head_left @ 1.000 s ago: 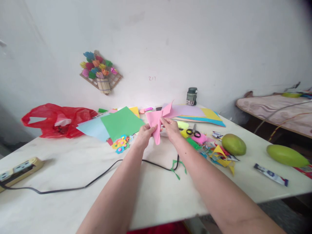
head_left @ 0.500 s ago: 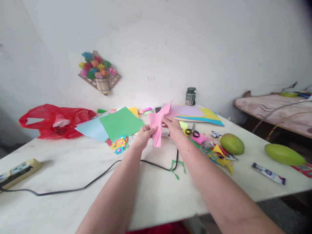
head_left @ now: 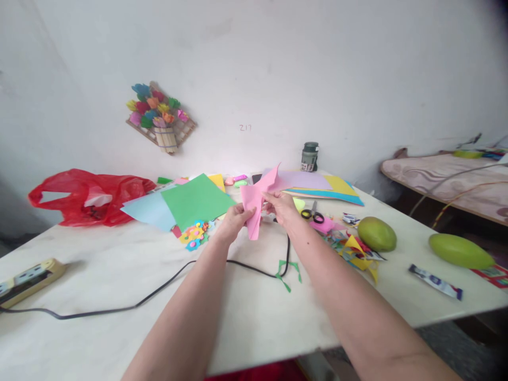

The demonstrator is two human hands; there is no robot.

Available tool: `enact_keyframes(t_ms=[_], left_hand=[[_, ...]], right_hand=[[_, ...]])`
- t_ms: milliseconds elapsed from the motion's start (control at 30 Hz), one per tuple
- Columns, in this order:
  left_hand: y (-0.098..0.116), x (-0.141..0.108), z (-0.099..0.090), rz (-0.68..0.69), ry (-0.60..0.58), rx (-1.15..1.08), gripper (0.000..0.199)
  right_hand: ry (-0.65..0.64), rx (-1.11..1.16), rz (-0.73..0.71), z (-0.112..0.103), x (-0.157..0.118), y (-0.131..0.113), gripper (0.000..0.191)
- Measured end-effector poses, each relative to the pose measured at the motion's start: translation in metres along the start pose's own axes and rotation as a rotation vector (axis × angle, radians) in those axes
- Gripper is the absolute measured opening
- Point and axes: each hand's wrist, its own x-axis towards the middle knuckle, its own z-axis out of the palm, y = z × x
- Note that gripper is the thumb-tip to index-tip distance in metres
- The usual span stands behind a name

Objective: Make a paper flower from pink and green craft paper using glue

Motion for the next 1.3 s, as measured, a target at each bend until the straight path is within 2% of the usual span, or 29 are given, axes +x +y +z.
enact_keyframes(t_ms=[567, 767, 900, 1100, 1300], left_hand=[[-0.009, 0.003, -0.007, -0.027, -0.025, -0.027, 0.04], [-0.009, 0.003, -0.009, -0.036, 0.011, -0.046, 0.038], [-0.007, 0.003, -0.007, -0.045, -0.017, -0.079, 0.038], [-0.003, 0.002, -0.004, -0.075, -0.009, -0.125, 0.04], [-0.004, 0.001, -0.005, -0.087, -0.019, -0.138, 0.041]], right_hand=[[-0.042, -0.076, 0.036, -0.002, 0.001, -0.003, 0.015], [-0.205, -0.23, 0.008, -0.009, 0.001, -0.005, 0.022], [-0.289, -0.297, 0.0, -0.013, 0.003, -0.001, 0.028], [-0.258, -0.394, -0.044, -0.012, 0.007, 0.011, 0.034], [-0.215, -0.487, -0.081, -0.01, 0.006, 0.012, 0.034]])
